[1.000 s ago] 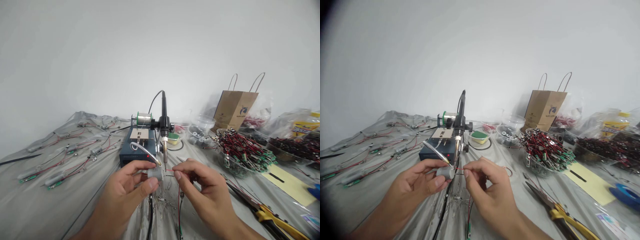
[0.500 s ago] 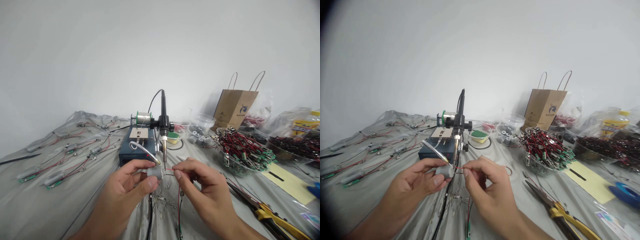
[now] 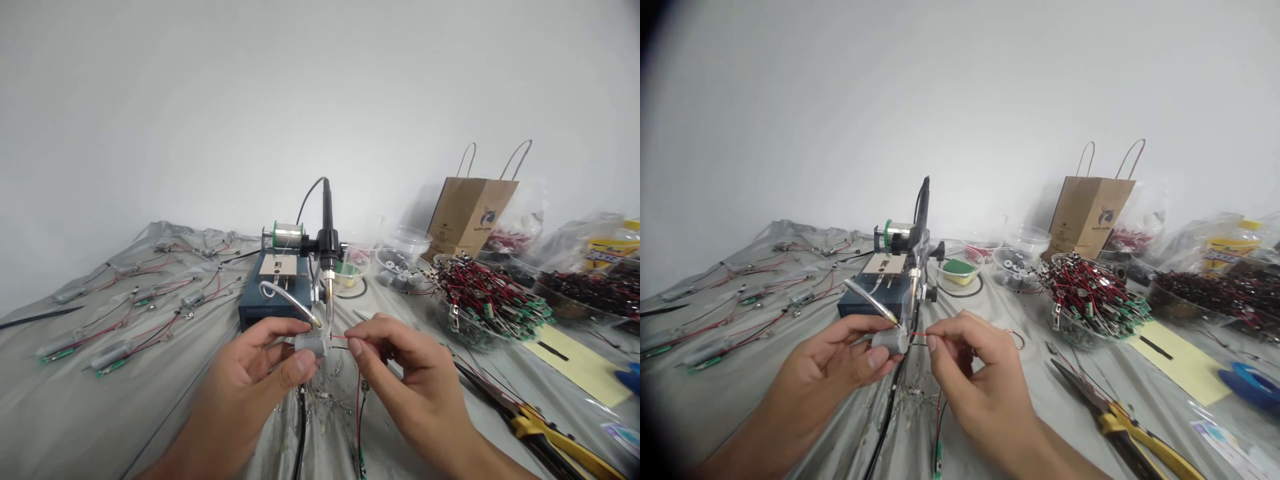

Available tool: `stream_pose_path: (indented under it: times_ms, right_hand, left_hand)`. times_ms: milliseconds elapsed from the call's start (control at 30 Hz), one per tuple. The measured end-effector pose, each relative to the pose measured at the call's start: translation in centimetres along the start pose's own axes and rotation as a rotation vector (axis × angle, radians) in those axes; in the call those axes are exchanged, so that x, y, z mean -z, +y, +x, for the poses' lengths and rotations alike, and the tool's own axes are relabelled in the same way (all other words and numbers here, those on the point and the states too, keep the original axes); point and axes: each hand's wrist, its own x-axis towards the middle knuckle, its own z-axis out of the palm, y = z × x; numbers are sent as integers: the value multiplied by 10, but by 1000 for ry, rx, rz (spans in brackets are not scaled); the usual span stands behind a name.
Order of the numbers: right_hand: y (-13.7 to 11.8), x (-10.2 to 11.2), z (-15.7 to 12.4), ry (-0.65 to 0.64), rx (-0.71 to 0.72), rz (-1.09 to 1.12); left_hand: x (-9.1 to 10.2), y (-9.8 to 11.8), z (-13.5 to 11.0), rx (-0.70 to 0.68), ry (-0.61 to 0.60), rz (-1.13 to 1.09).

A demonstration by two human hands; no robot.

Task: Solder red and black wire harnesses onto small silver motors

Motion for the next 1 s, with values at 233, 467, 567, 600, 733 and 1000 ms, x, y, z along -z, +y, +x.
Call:
stream_pose_path:
  times_ms: [233,467,567,600,733,1000]
  right_hand:
    - [0,0,-1,0,5,-6]
    - [0,0,1,-6,0,-8]
    - [0,0,0,2,5,-11]
    - [0,0,0,2,7,-12]
    - [0,0,-2,-3,1,-15]
    - [0,0,-1,2,-4,-10]
  left_hand:
    - [4,-4,0,2,-27,-5]
    - [2,-2,-1,-7,-12,15]
    - [2,-3,0,-5,-7,7]
    - [2,-4,1,-5,-10,3]
    - [2,-3,0,2,-14,11]
    - [1,1,-1,12,2,14]
